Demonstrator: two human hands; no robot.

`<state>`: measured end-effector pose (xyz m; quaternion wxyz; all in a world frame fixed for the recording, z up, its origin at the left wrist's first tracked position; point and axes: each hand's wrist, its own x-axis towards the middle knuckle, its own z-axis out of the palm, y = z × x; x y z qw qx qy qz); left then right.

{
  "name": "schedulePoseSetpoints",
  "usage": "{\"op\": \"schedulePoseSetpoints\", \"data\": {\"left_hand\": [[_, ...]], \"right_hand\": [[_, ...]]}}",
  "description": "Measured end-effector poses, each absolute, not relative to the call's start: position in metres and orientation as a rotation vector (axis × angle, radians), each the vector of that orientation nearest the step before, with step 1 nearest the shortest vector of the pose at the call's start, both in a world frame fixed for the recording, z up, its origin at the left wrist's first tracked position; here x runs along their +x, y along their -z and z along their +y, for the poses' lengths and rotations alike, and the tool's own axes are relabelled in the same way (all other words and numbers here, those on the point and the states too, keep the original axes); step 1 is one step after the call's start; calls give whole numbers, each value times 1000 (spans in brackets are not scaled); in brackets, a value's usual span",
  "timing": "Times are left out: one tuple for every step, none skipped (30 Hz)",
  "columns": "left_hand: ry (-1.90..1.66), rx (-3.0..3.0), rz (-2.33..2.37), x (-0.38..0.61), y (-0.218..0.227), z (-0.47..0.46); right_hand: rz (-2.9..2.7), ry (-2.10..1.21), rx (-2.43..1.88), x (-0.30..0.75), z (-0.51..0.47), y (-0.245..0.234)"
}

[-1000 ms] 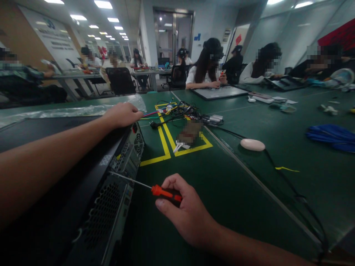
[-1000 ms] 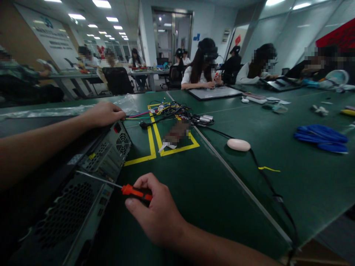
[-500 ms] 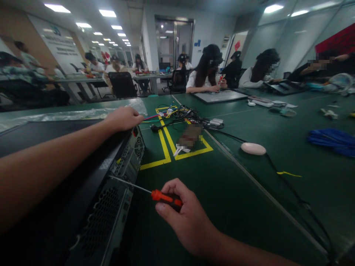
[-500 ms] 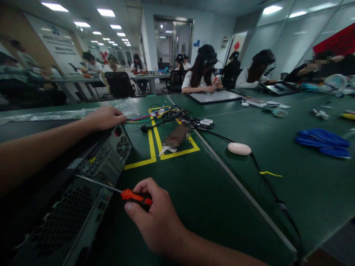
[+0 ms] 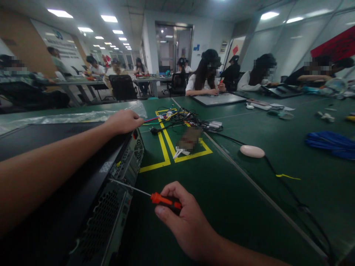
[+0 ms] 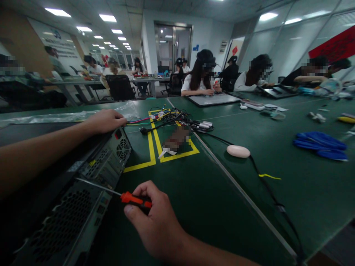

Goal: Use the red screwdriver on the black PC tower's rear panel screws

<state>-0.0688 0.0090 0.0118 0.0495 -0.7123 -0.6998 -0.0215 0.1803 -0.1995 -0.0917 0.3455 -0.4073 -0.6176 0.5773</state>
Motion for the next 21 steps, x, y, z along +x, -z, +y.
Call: {"op": "schedulePoseSetpoints", "data": {"left_hand": [[62,-2171,-2134,-69,-12,9],[56,-2170,-2135,-68,-13,8],[51,-2165,-2136,-68,-13,8],[48,-2160,-2134,-68,-13,8],[49,-2156,-2133,-68,-13,8],[52,-2155,-2132,-68,-13,8],[59,-2154,-2130,-69,-12,9],[67,-2154,-2128,-70,-11,9],[75,-2160,-2123,-71,-10,10],[87,-2166,-2119,-72,-9,11],[101,-2171,-2114,-73,-8,12],[116,-2173,-2113,-74,-6,14],[129,-2173,-2116,-76,-5,15],[141,-2173,-2119,-77,-4,16],[152,-2172,-2122,-78,-3,17],[160,-2173,-2123,-79,-3,18],[164,-2176,-2121,-80,-2,19],[168,-2179,-2117,-81,-2,19],[173,-2182,-2113,-81,-2,20],[175,-2183,-2113,-81,-2,20],[175,-2181,-2116,-80,-2,19]], "right_hand": [[-1608,-1496,-1059,180,-200,92],[-1614,-1495,-1059,181,-199,91],[-1619,-1497,-1058,181,-199,91],[-1619,-1501,-1059,181,-199,91],[-1617,-1507,-1058,181,-199,90],[-1615,-1513,-1055,181,-199,90],[-1614,-1515,-1055,181,-199,89],[-1614,-1517,-1058,181,-198,89],[-1616,-1515,-1059,181,-198,89],[-1618,-1512,-1056,181,-198,89],[-1619,-1506,-1052,182,-198,90],[-1618,-1497,-1048,182,-198,90],[-1617,-1493,-1041,182,-198,91],[-1616,-1489,-1033,183,-198,91],[-1614,-1485,-1025,183,-198,91],[-1614,-1483,-1020,183,-198,92],[-1615,-1479,-1018,183,-198,92],[-1617,-1476,-1018,183,-198,91],[-1618,-1470,-1020,183,-198,91],[-1619,-1464,-1025,183,-199,91],[-1619,-1465,-1026,183,-199,91]]}}
